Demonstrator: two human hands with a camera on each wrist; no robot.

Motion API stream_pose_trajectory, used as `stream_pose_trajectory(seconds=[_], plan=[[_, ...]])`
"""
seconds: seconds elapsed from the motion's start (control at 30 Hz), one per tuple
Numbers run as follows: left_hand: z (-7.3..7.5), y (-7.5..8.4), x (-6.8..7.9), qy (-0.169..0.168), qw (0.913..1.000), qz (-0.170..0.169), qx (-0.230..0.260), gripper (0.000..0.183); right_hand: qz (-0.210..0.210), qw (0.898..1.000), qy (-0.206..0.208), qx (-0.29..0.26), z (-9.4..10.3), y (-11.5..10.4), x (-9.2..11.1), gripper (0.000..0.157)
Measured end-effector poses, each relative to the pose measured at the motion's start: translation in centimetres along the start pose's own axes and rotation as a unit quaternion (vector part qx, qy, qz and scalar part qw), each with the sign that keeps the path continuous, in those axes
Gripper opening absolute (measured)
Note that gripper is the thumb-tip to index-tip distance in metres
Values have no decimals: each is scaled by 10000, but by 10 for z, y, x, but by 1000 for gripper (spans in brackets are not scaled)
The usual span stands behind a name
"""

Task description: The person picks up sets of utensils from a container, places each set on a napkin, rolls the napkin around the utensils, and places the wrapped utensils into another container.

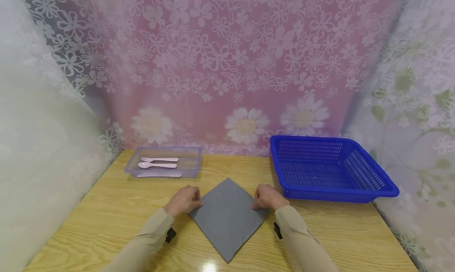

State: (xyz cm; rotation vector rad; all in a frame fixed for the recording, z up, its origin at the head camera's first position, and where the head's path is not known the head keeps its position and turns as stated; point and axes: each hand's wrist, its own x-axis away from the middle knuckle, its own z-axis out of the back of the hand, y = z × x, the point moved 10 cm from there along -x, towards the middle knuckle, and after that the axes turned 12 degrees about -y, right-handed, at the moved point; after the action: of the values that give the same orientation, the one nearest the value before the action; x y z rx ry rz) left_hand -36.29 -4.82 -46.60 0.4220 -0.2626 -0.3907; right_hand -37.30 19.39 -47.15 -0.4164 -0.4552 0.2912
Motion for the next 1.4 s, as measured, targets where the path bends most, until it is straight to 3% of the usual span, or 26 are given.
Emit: stream_pose_trajectory(seconds=[0.13,0.3,0.6,0.7,0.87,1.07,1.2,1.4], plan=[[3,-2,0,-19,9995,-277,149,20,-123,9998,126,-87,3,-2,2,32],[5,-7,1,-9,9991,-393,175,19,-245,9988,401,115,6,-5,1,19],[11,-25,6,68,9990,-215,398,15,-312,9966,705,301,10,-22,-11,31],[20,-37,10,261,9988,-113,388,13,-249,9959,729,472,9,-37,-17,21],[34,-55,17,569,9975,-77,423,14,126,9949,777,629,6,-67,-27,36],[48,-65,22,854,9947,-262,507,13,443,9934,939,494,4,-89,-33,23],[60,-75,28,1152,9916,-233,536,16,771,9881,1294,328,6,-104,-34,18],[88,-98,42,1963,9793,80,481,16,1361,9772,1617,205,8,-135,-36,13]])
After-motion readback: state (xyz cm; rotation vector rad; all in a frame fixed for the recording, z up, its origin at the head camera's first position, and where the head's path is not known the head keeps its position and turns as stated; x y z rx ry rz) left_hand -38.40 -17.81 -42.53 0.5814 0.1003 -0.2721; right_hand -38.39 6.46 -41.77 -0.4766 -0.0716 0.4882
